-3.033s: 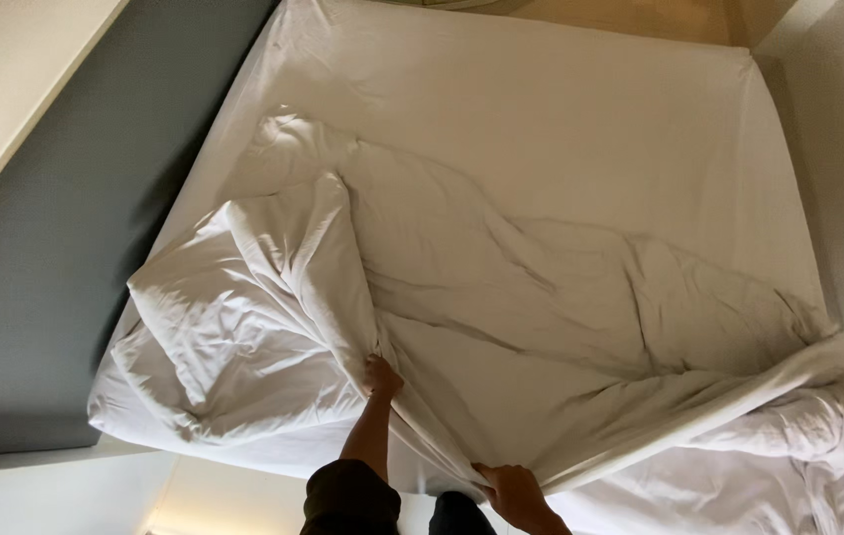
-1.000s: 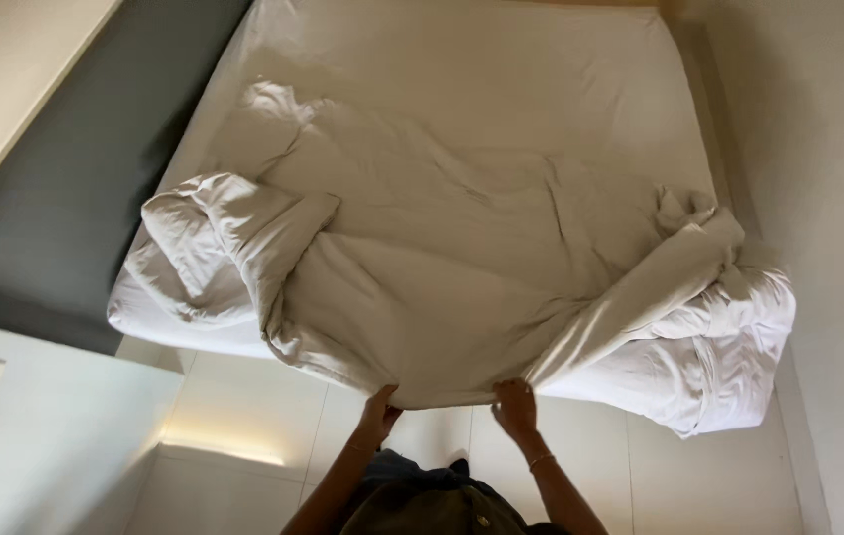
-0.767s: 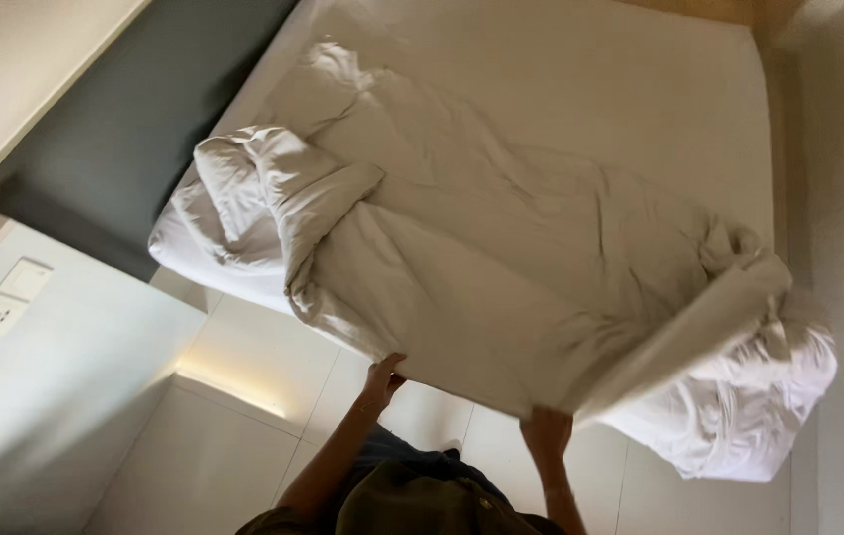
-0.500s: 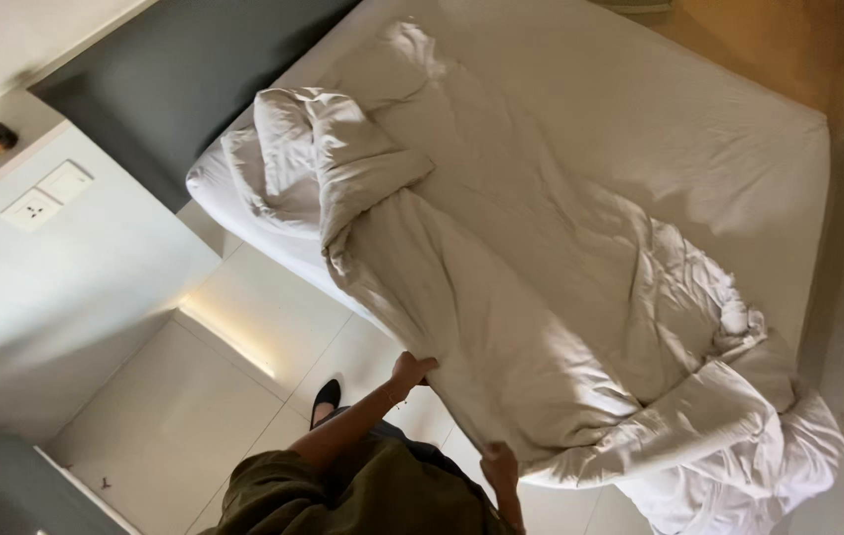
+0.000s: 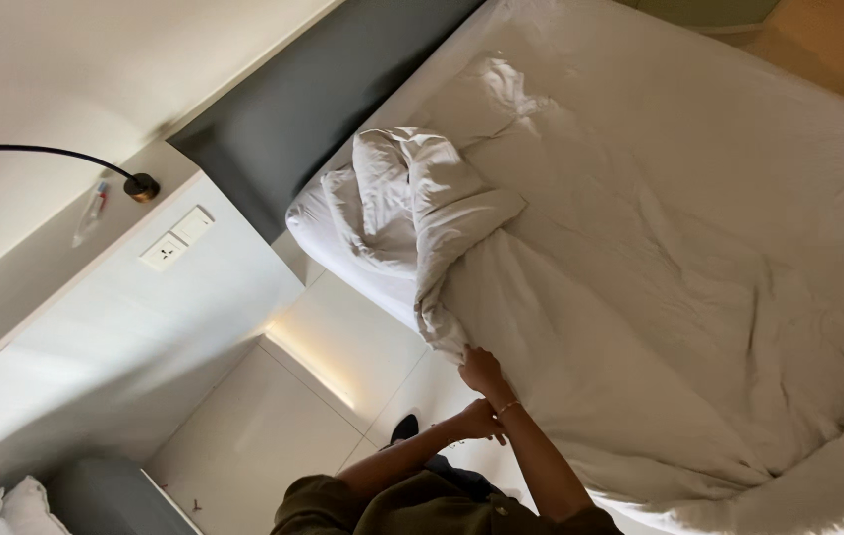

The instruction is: The person picks up a duvet and pillow from a small daybed, carries them to a larger bed, and folds the duvet lengthwise on the larger bed by hand.

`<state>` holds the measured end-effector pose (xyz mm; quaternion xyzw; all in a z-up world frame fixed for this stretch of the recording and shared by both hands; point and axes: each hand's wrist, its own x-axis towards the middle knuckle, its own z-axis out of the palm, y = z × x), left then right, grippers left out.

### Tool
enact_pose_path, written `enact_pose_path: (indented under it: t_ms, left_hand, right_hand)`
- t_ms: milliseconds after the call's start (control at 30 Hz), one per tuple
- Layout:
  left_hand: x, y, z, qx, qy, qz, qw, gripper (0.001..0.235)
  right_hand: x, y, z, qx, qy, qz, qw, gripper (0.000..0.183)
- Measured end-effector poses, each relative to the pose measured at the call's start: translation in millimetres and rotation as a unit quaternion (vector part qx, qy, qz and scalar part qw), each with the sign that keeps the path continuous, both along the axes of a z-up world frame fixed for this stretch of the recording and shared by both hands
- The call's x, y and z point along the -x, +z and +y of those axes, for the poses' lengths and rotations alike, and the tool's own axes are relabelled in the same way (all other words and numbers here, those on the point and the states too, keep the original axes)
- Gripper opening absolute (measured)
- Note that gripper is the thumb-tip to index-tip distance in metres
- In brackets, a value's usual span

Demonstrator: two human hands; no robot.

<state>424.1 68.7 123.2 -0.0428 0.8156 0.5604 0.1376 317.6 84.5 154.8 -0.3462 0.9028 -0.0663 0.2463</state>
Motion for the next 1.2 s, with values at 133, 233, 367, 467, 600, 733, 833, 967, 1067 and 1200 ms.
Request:
enact_pose_path:
  t_ms: [133, 233, 367, 467, 600, 733, 833, 967, 1067, 1200]
  left_hand:
    - [-13, 16, -105, -0.187, 0.091, -0.209, 0.956, 0.017]
    - [6, 31, -176, -0.251, 0.313, -0.261, 0.878, 0.05]
    - [55, 74, -189, -0.252, 0.329, -0.247, 0.876, 0.11]
    - [97, -9, -184, -0.003, 0.252, -0.191, 0.949, 0.062]
    - [83, 18, -180, -0.029, 0.305, -0.189, 0.933, 0.028]
    - [57, 19, -175, -0.097, 0.281, -0.173, 0.939, 0.036]
    - [15, 36, -155, -0.135, 0.236, -0.17, 0.947, 0.059]
    - [-13, 29, -136, -0.18, 0.216, -0.114, 0.953, 0.06]
    - [-21, 29, -146, -0.148, 0.173, -0.112, 0.967, 0.061]
    - [-21, 52, -179, -0.139, 0.1, -0.089, 0.981, 0.056]
  right_hand:
    - [-26, 56, 6, 0.1, -0.125, -0.134, 0.978, 0.04]
    - [-47, 60, 20, 0.143, -0.183, -0.164, 0.959, 0.039]
    - [-94, 51, 28, 0.154, -0.201, -0.2, 0.946, 0.037]
    - [-103, 77, 17, 0.149, -0.235, -0.224, 0.934, 0.038]
    - [-77, 82, 27, 0.155, -0.244, -0.262, 0.921, 0.028]
    - [-12, 29, 26, 0.227, -0.323, -0.374, 0.839, 0.034]
    - [32, 25, -20, 0.314, -0.414, -0.434, 0.736, 0.053]
    - [86, 69, -101, 0.309, -0.482, -0.447, 0.687, 0.036]
    - [123, 8, -127, 0.242, -0.587, -0.437, 0.637, 0.061]
    - [129, -14, -146, 0.193, -0.567, -0.42, 0.682, 0.085]
